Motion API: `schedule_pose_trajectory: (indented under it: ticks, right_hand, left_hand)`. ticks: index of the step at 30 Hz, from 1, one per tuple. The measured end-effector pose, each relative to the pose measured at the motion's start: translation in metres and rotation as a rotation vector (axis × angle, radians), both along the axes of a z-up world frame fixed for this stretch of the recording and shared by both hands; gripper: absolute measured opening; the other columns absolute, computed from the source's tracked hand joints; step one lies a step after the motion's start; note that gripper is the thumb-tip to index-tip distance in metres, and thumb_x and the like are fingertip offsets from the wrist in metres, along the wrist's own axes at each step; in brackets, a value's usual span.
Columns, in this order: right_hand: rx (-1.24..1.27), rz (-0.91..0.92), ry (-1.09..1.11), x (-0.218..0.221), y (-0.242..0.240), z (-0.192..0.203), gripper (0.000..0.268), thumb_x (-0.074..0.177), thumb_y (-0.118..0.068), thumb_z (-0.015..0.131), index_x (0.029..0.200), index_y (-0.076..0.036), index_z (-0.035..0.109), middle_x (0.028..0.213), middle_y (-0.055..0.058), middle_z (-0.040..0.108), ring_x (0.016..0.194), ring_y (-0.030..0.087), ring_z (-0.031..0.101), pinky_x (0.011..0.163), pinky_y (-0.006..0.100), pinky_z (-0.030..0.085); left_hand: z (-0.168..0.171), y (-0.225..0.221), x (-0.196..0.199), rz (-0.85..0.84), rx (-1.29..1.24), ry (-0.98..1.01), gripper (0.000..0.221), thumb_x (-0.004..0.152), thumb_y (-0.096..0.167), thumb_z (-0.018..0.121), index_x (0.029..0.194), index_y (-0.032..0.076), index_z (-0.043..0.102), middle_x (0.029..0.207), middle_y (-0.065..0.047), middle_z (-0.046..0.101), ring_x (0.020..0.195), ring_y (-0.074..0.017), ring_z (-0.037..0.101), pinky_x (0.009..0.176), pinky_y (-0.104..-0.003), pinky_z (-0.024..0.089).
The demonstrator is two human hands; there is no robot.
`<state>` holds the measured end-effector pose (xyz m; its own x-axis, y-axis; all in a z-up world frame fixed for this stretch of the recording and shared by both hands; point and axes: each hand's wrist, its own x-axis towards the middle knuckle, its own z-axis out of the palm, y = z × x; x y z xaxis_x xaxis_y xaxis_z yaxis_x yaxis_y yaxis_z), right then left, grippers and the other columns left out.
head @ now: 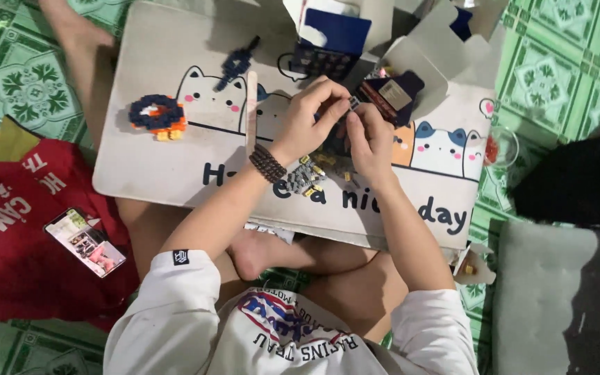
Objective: A person is unboxing and assembling a small toy figure on a low table while sitting on the floor.
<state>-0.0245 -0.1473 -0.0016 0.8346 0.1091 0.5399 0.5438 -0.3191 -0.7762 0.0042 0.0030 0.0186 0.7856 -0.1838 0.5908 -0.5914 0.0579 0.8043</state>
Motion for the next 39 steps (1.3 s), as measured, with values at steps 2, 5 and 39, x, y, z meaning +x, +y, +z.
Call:
schedule_pose_trajectory:
  ticks: [2,5,39]
  right_hand:
    - [0.057,0.017,0.01,-0.002,0.002,0.003,0.021,0.098,-0.008,0.045,0.082,-0.001,0.056,0.055,0.011,0.062,0.039,0.018,0.056,0.038,0.025,0.043]
    - [0.152,0.04,0.045,-0.006,0.005,0.006,0.02,0.097,-0.006,0.045,0.081,0.001,0.054,0.054,0.013,0.06,0.038,0.018,0.055,0.037,0.025,0.042]
    - [-0.195,-0.039,0.027,-0.006,-0.008,0.015,0.026,0.1,-0.015,0.043,0.08,-0.007,0.057,0.052,0.013,0.053,0.047,0.031,0.052,0.047,0.034,0.039]
  left_hand:
    - [0.001,0.001,-0.002,-0.041,-0.014,0.017,0.014,0.097,0.014,0.049,0.093,0.006,0.061,0.071,-0.008,0.05,0.064,-0.0174,0.056,0.055,-0.025,0.047]
    - [-0.002,0.0,-0.004,-0.086,-0.022,0.019,0.013,0.095,0.013,0.049,0.097,0.005,0.06,0.074,-0.008,0.052,0.065,-0.0175,0.057,0.056,-0.026,0.048]
    - [-0.012,0.006,-0.008,-0.14,0.326,0.11,0.037,0.102,0.037,0.031,0.082,0.012,0.05,0.046,-0.007,0.049,0.04,-0.0165,0.051,0.041,-0.025,0.039]
